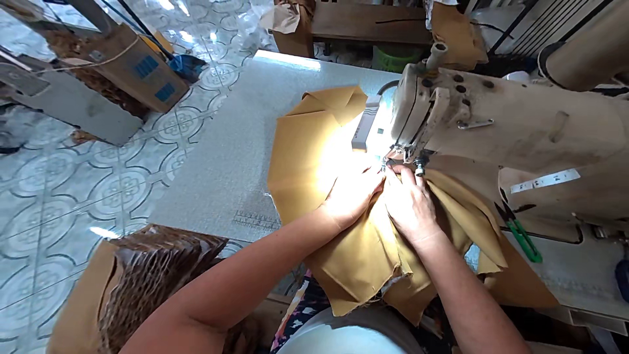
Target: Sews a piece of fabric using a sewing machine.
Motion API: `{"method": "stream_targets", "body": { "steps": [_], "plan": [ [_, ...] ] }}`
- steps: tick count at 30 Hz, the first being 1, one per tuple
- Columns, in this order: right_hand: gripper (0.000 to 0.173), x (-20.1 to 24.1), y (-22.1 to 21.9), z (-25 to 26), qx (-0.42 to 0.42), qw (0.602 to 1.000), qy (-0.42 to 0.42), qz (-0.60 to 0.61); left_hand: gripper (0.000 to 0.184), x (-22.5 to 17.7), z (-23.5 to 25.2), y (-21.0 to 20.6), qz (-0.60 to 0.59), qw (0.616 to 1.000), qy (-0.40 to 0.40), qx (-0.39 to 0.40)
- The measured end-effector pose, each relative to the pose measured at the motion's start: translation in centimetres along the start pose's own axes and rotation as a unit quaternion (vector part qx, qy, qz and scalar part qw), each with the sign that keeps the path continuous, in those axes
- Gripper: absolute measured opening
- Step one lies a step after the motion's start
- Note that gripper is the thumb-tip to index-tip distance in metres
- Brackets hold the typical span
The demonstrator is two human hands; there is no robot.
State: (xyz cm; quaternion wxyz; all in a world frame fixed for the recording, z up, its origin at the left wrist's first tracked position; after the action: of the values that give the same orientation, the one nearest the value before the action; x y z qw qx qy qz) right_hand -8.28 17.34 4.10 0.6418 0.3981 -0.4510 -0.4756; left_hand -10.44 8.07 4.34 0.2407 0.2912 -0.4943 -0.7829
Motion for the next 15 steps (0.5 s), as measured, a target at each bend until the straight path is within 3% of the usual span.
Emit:
{"method": "stream_targets", "body": {
  "steps": [8,13,15],
  "plan": [
    [0.042,-0.4,-0.1,0.1,0.012,1.0,-0.004,0.014,0.029,0.1,0.4,0.3,-0.002,1.0,-0.022,0.019],
    [0.036,-0.6,0.7,-1.1,-0.016,0.998,0.0,0.056,0.025,-0.5,-0.6,0.5,-0.073,0.989,0.072,0.102],
    [0.032,-0.6,1.0,-1.9,-0.023,0.997,-0.009,0.068,0.025,-1.3,-1.4,0.9,-0.058,0.995,0.06,0.05]
  ]
}}
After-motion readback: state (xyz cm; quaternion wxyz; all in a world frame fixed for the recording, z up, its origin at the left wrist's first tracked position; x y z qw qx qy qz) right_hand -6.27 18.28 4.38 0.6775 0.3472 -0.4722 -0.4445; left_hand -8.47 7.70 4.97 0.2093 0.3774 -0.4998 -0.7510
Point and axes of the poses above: each hand's wrist, its own z-axis towards the middle knuckle, its own y-axis out of the back of the hand, x = y × z, the point moved 9 cm from there along z, towards the middle knuckle, and after that the axes turned 1 degree about z, right-handed, at the moved point
